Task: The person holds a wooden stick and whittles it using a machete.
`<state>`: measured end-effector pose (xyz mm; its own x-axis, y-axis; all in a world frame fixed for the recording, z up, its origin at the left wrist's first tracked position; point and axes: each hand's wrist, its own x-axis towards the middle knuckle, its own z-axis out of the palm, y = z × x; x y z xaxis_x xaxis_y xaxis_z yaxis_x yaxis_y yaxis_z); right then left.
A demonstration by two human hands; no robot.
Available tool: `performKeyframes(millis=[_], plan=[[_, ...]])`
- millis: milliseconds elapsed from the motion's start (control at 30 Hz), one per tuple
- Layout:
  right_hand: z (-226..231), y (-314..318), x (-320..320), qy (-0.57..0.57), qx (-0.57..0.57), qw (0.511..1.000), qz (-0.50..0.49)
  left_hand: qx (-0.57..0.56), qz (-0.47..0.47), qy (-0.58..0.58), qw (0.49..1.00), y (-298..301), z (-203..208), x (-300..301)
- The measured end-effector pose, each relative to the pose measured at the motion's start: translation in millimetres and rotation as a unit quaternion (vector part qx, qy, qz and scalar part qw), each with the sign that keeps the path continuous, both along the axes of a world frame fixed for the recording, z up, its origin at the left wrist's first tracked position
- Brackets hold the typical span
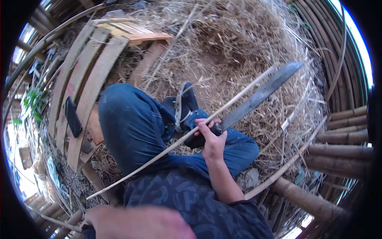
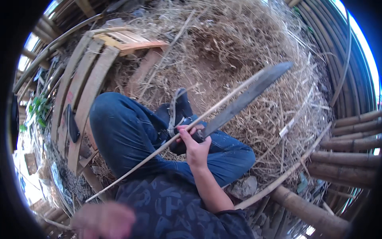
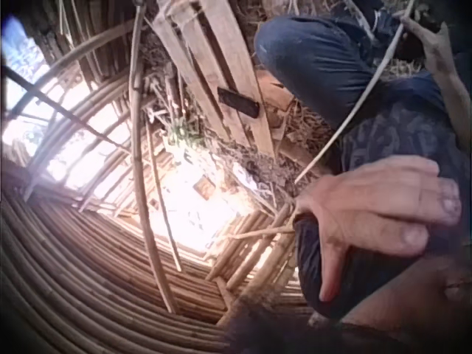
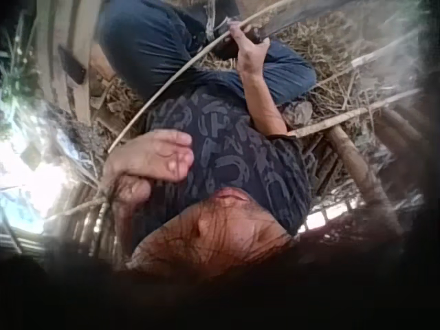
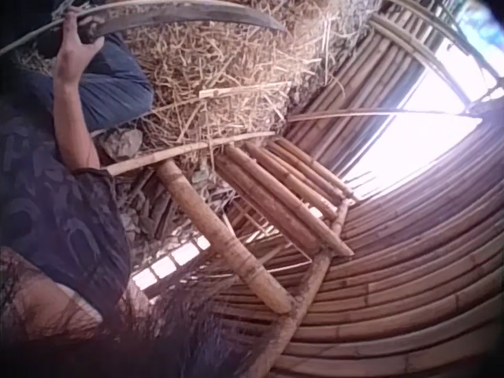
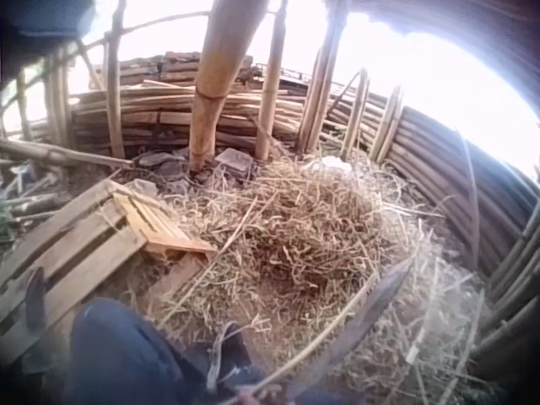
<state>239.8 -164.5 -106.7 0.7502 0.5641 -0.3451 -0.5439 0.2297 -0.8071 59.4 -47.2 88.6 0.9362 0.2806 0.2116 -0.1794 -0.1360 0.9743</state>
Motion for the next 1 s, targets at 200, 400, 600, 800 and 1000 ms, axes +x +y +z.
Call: performKeyframes(millis=[200, 400, 600, 800, 1000], plan=[[-5, -18, -9, 0.012, 0.041, 0.999, -0.016, -0.054, -0.071, -0.040, 0.995, -7, -11, 39], [1, -62, -1, -0.010, -0.027, 0.994, -0.107, -0.110, -0.117, -0.057, 0.985, -24, -9, 60], [-14, -46, -9, 0.015, -0.045, 0.996, -0.073, -0.094, -0.108, -0.025, 0.989, -17, -8, 49], [-15, -40, -2, 0.014, 0.000, 0.993, -0.115, -0.122, -0.154, -0.026, 0.980, -27, -17, 65], [-3, -64, 10, -0.041, -0.066, 0.988, -0.134, -0.186, -0.187, -0.076, 0.962, -21, -22, 75]])
